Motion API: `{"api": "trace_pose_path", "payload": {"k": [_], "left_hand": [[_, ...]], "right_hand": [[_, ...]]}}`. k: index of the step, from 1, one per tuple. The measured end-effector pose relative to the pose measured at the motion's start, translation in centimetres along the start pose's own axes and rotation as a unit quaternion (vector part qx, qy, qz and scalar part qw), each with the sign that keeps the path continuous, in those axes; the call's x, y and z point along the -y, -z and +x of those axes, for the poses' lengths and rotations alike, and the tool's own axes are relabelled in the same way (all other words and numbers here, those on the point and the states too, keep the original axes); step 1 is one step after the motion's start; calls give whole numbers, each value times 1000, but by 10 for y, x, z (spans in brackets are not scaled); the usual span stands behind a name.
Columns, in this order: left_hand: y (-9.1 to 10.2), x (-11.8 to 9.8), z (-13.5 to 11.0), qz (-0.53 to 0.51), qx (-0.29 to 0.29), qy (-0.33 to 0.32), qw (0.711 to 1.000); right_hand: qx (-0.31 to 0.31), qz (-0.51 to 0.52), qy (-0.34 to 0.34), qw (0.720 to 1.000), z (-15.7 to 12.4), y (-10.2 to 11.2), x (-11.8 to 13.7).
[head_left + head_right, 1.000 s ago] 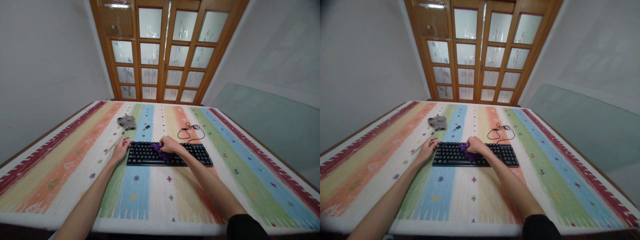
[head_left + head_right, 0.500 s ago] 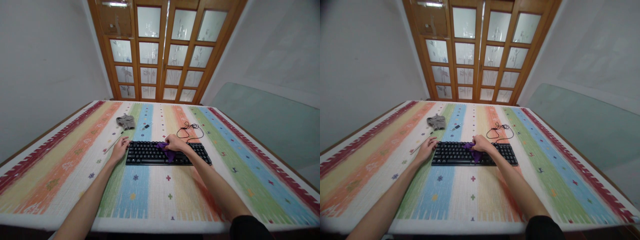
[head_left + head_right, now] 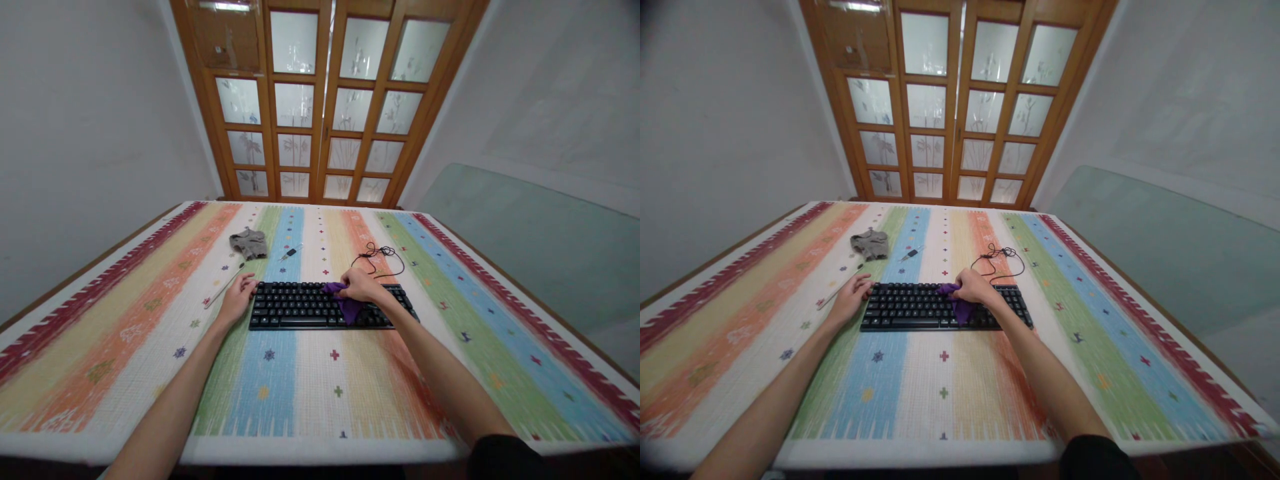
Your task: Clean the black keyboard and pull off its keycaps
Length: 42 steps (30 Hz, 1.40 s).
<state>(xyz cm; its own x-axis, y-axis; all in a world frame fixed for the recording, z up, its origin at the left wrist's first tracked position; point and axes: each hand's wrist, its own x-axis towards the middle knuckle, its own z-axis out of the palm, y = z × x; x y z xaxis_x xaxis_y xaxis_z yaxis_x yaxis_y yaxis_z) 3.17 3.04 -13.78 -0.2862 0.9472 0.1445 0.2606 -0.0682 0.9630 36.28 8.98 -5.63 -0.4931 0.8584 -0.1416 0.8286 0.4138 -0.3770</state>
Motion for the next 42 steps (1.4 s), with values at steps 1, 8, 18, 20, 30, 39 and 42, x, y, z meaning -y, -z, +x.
{"api": "trace_pose_path", "payload": {"k": [1,8,18,20,30,39,42], "left_hand": [[0,0,0,-1,-1,0,1000],[-1,-1,0,-4,-4,-3,1000],[-1,1,1,-7,-5,-2,1000],[0,0,0,-5,-5,-2,1000],[2,-2,0,13,2,5,1000],[1,0,1,5,0,4,1000],[1,2,1,-1,-3,3,1000]], "right_hand": [[1,-2,-3,1000,0,0,-2],[3,4,-28,1000,-3,4,-15],[13,23,-39,999,-8,7,-41],[2,15,-49,999,-11,8,-43],[-1,-4,-74,997,-15,22,-46],[-20,109,-15,994,-14,14,-34],[11,156,29,987,-6,5,-6]]}}
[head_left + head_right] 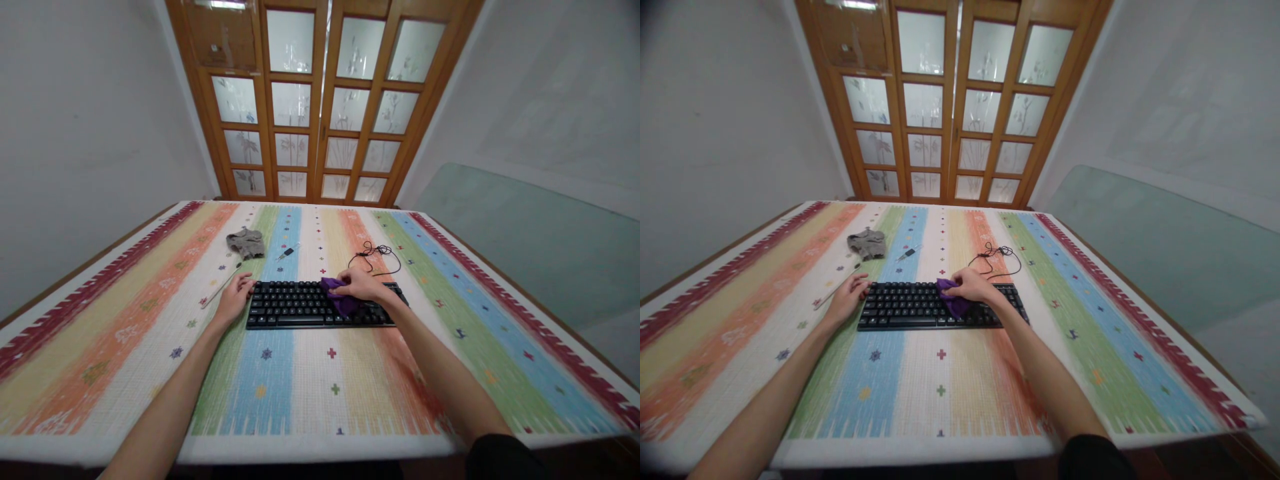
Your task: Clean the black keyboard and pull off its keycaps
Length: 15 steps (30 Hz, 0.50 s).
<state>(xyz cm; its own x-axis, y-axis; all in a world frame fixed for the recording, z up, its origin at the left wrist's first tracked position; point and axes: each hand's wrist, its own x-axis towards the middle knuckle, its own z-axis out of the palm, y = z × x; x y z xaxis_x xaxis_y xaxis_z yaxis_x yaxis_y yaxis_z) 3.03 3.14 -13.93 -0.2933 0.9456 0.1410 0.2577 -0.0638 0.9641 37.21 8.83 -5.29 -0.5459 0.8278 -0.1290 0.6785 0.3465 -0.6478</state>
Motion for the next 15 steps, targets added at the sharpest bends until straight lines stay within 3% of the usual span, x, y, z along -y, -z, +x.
{"api": "trace_pose_path", "payload": {"k": [4,10,15], "left_hand": [[0,1,0,0,0,-4,1000],[3,-3,-1,10,8,-2,1000],[6,-6,-2,3,8,-7,1000]], "right_hand": [[40,23,77,996,23,-35,41],[15,15,158,987,58,-88,103],[-18,-82,192,978,72,-117,129]]}}
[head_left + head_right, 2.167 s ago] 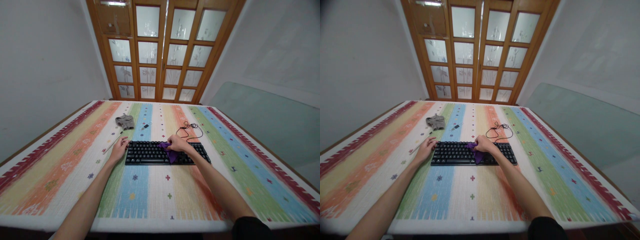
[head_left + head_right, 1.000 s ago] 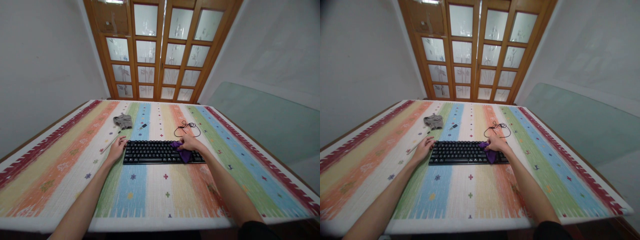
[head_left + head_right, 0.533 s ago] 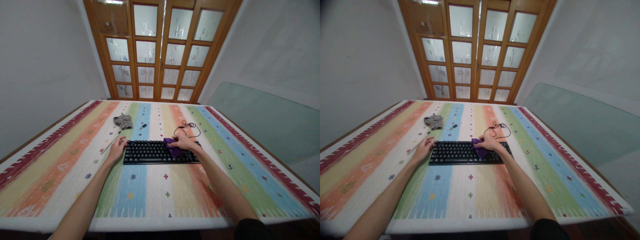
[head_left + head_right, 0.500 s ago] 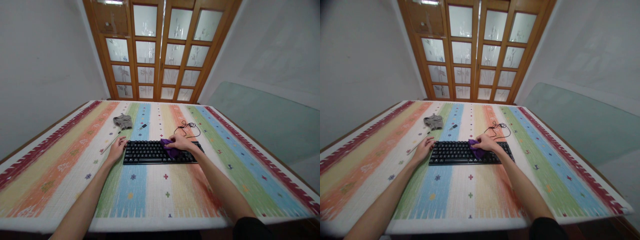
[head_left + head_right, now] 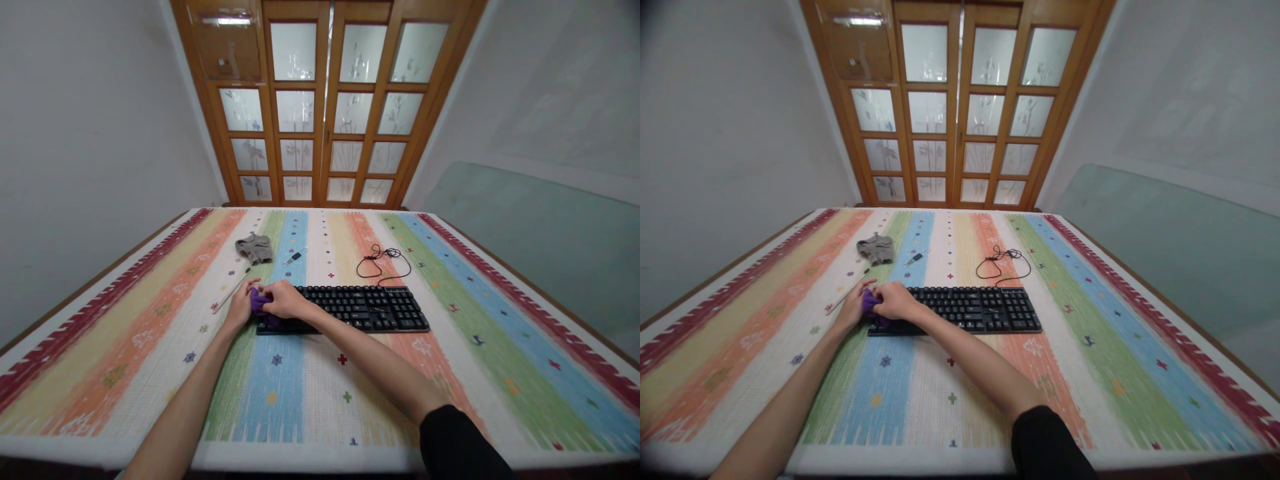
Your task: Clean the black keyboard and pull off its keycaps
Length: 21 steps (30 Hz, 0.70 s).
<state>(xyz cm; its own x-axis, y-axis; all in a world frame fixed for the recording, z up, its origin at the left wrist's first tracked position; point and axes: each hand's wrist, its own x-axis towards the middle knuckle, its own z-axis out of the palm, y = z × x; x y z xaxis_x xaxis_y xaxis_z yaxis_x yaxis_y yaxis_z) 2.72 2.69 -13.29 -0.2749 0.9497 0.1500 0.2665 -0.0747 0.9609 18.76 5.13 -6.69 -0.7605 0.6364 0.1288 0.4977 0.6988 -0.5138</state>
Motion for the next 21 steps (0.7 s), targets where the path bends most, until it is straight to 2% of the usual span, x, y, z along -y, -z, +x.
{"api": "trace_pose_path", "payload": {"k": [4,10,15,21], "left_hand": [[-1,1,1,-14,-1,3,1000],[-3,6,2,-1,-7,-1,1000],[-4,10,3,-6,-10,1,1000],[-5,10,4,-15,-2,-5,1000]], "right_hand": [[7,-59,-5,998,4,-7,3],[45,-62,-59,995,1,7,-3],[12,-33,-70,997,-9,9,-10],[15,-36,-85,996,-19,13,-18]]}}
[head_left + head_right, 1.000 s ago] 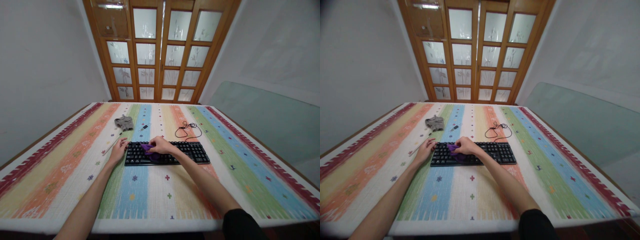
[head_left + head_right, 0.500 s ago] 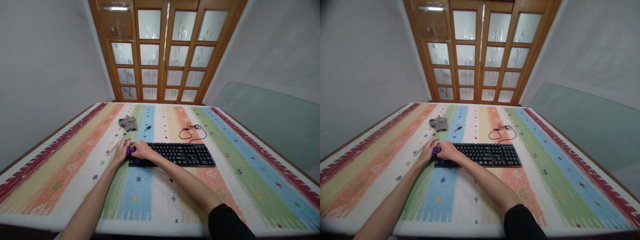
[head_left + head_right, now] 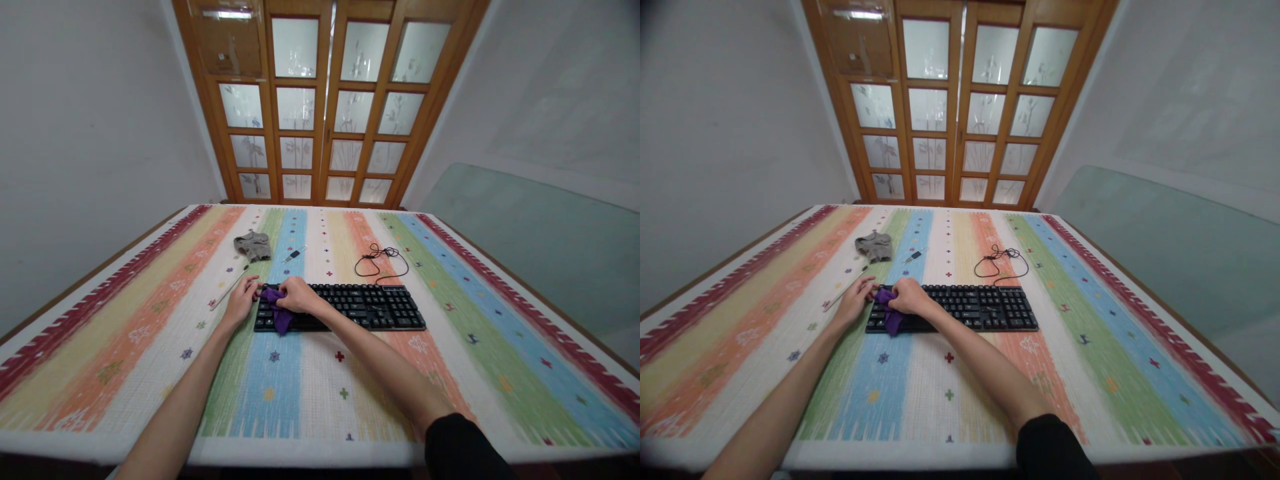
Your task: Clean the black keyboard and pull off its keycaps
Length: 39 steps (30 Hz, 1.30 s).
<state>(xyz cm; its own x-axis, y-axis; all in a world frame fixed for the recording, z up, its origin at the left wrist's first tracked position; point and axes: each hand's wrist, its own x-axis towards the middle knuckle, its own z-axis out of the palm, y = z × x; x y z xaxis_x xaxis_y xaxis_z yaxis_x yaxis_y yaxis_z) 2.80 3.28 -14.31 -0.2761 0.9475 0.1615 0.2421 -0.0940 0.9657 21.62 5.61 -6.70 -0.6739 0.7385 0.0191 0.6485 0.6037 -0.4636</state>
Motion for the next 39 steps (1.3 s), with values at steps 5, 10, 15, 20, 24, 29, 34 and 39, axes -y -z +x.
{"api": "trace_pose_path", "payload": {"k": [5,10,15,20,24,29,34,39], "left_hand": [[-1,-1,0,-16,-1,-1,1000],[-1,-1,0,-20,-4,1,1000],[-1,-1,-1,-19,-4,2,1000],[-1,-3,-2,-13,-4,2,1000],[-1,-5,-2,-8,-2,8,1000],[-2,-6,-3,-7,-2,8,1000],[-1,-5,-3,-4,-6,5,1000],[-2,-7,-3,-2,-4,6,1000]], "right_hand": [[17,-20,-4,1000,-4,7,-4],[22,-48,1,999,-7,10,-4],[25,-62,1,998,-12,13,-4],[18,-58,-12,998,-18,18,-14],[32,-40,-22,998,-22,21,-23],[16,-23,-45,999,-28,23,-28],[10,-35,-45,998,-33,28,-32],[9,-29,-59,998,-41,32,-40]]}}
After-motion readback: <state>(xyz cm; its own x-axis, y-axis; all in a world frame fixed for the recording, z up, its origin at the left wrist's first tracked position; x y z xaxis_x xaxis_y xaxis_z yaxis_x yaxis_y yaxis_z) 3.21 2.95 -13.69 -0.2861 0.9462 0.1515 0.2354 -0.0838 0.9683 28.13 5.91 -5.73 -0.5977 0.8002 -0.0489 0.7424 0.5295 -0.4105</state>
